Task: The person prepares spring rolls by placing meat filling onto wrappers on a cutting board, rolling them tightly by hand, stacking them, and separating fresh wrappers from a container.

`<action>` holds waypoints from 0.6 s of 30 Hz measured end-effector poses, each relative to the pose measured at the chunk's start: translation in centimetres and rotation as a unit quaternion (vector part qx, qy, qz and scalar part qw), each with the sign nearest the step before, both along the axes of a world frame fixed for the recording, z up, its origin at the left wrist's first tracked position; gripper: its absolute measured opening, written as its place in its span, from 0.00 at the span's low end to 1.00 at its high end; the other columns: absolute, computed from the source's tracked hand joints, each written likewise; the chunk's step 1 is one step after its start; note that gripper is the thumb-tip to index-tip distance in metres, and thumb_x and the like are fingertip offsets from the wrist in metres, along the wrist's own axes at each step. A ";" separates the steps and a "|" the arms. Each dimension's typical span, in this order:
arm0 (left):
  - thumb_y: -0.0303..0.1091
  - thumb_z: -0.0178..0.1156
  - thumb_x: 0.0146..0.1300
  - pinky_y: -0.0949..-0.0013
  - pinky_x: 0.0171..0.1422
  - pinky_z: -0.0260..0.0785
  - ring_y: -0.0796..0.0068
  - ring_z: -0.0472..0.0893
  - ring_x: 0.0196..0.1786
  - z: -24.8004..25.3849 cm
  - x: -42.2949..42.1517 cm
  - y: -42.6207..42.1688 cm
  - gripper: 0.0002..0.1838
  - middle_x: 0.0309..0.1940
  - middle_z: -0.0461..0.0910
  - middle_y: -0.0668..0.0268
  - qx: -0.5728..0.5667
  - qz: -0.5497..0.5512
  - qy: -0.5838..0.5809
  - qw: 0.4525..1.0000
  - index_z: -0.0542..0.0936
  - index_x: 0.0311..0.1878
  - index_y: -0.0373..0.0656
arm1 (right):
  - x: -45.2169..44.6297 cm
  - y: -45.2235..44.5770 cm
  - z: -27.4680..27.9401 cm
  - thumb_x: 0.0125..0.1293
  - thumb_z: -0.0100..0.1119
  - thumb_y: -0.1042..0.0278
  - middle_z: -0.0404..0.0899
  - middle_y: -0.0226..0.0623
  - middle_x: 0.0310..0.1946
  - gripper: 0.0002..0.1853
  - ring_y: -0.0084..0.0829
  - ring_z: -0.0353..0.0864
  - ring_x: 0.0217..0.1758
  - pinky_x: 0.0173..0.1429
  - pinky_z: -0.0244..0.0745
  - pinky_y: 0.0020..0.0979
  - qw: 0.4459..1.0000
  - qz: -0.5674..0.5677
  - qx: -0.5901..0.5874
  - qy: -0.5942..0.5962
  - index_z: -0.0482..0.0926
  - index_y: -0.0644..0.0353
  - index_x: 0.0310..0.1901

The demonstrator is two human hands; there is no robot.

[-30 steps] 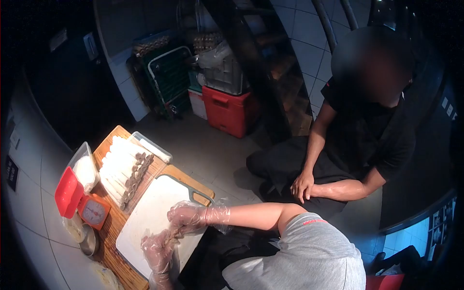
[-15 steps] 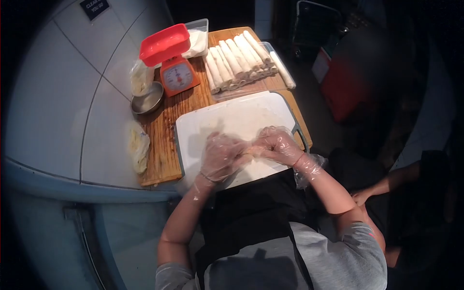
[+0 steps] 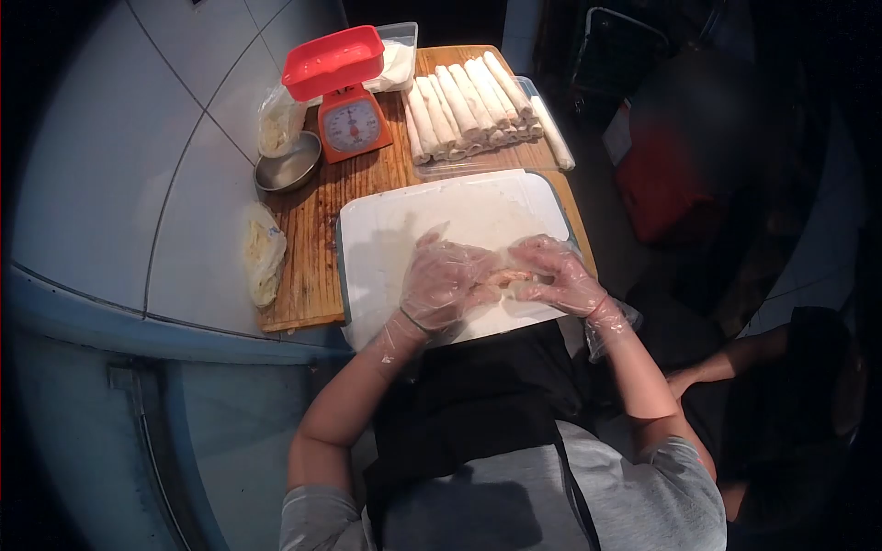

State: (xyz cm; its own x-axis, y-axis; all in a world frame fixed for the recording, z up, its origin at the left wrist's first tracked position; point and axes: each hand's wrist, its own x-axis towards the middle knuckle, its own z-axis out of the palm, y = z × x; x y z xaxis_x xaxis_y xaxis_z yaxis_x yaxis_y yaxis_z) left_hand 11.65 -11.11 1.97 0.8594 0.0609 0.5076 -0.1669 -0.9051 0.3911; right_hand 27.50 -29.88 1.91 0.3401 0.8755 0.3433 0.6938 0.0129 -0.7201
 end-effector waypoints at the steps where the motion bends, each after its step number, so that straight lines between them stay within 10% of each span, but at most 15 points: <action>1: 0.46 0.70 0.58 0.50 0.71 0.57 0.72 0.82 0.50 -0.2 0.1 -0.2 0.12 0.42 0.87 0.75 -0.009 -0.008 0.016 1.000 0.88 0.44 0.59 | 0.3 -0.4 -0.5 0.56 0.76 0.62 0.84 0.38 0.43 0.19 0.38 0.83 0.49 0.59 0.75 0.38 0.998 -0.003 -0.022 0.054 0.86 0.61 0.47; 11: 0.48 0.69 0.59 0.48 0.72 0.57 0.68 0.83 0.53 0.4 0.9 -0.8 0.18 0.46 0.87 0.70 0.002 -0.021 0.066 0.998 0.86 0.52 0.55 | 1.2 -0.2 -0.8 0.56 0.75 0.63 0.82 0.41 0.48 0.19 0.44 0.81 0.53 0.59 0.75 0.40 0.993 0.046 -0.092 -0.054 0.85 0.59 0.48; 18: 0.50 0.68 0.60 0.48 0.75 0.57 0.64 0.82 0.56 -1.9 1.9 -1.7 0.36 0.51 0.86 0.67 0.024 -0.016 0.040 0.999 0.73 0.71 0.49 | 0.8 -1.3 -0.2 0.55 0.75 0.59 0.74 0.48 0.62 0.39 0.49 0.72 0.67 0.71 0.66 0.44 0.987 -0.023 -0.122 -0.104 0.72 0.60 0.68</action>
State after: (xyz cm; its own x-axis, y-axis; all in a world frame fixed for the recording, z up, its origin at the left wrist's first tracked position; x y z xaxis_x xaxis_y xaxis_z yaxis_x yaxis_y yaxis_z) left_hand 13.55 -12.79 0.10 0.8987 0.0108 0.4384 -0.1649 -0.9180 0.3607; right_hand 28.25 -31.15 1.70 0.3253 0.9262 0.1904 0.8224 -0.1777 -0.5405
